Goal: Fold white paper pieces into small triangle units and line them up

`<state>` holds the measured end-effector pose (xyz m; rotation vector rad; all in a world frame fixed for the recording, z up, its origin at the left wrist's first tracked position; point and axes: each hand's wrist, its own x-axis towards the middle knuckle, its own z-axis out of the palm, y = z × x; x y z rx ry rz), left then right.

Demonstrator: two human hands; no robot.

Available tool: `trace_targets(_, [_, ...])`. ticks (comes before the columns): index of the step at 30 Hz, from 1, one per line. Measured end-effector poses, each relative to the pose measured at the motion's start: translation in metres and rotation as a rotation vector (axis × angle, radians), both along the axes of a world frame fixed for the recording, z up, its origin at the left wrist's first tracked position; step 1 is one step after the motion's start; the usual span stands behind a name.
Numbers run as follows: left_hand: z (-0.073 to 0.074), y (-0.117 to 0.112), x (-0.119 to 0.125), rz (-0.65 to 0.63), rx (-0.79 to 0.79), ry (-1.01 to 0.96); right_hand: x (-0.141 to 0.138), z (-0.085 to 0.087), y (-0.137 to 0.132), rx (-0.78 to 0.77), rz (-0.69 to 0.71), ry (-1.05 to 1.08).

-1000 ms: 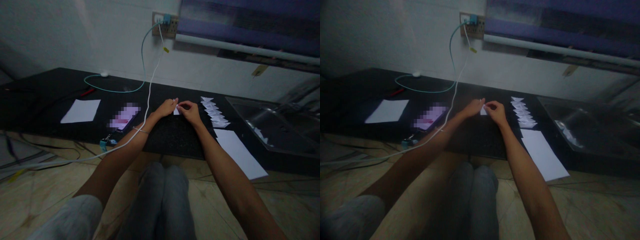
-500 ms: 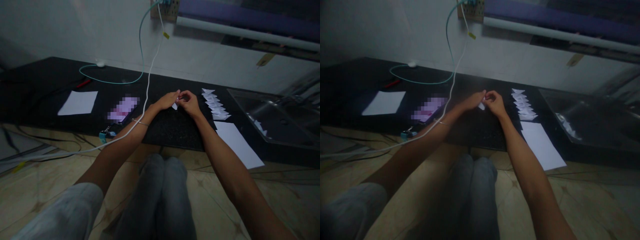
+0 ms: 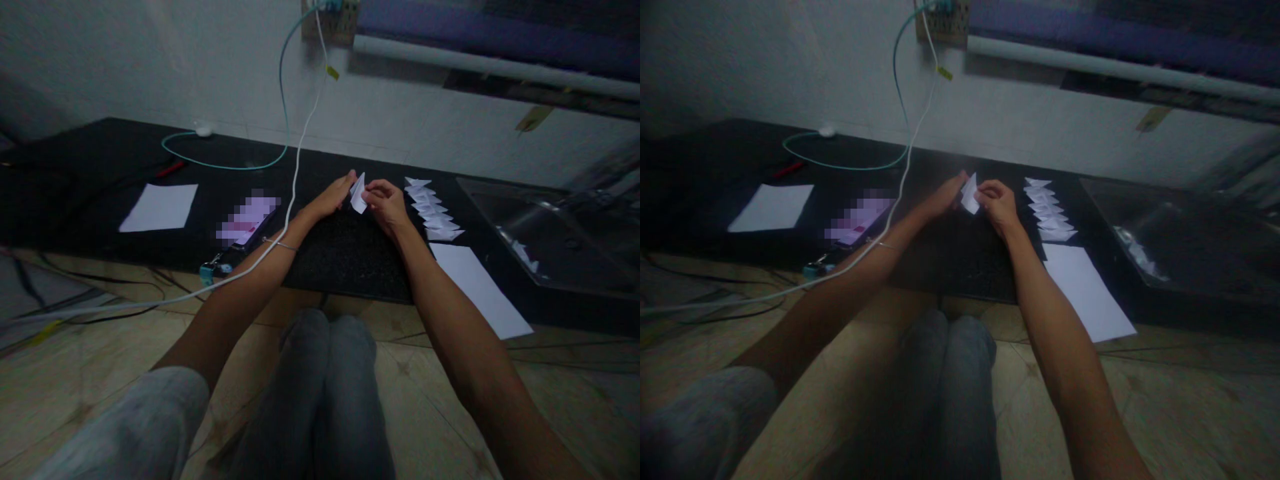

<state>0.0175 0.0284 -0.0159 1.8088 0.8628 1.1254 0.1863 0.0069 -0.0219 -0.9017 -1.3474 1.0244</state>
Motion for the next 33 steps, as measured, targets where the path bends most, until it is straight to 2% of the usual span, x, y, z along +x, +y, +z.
trace_targets(5, [0.011,-0.007,-0.004,0.018,0.067,-0.025,0.005,0.001,0.002,0.001,0.013,0.085])
trace_targets(11, [0.018,-0.021,-0.005,-0.167,-0.145,0.068,0.002,0.003,-0.001,-0.030,0.014,0.074])
trace_targets(15, [0.022,-0.027,-0.006,-0.187,-0.193,0.104,0.002,0.003,-0.003,-0.008,0.020,0.014])
trace_targets(19, [0.019,-0.022,-0.008,-0.183,-0.203,0.069,0.005,0.001,0.001,0.030,-0.006,-0.066])
trace_targets(24, [0.011,-0.012,-0.007,-0.122,-0.044,0.061,0.009,-0.008,0.014,0.105,-0.176,-0.153])
trace_targets(27, [0.010,-0.009,-0.005,0.036,0.091,0.078,0.011,-0.011,0.016,0.055,-0.239,-0.163])
trace_targets(30, [0.008,-0.005,-0.003,0.213,0.210,0.122,0.008,-0.011,0.012,-0.003,-0.209,-0.138])
trace_targets(33, [0.005,-0.003,-0.003,0.250,0.230,0.197,0.001,-0.009,0.005,-0.040,-0.128,-0.149])
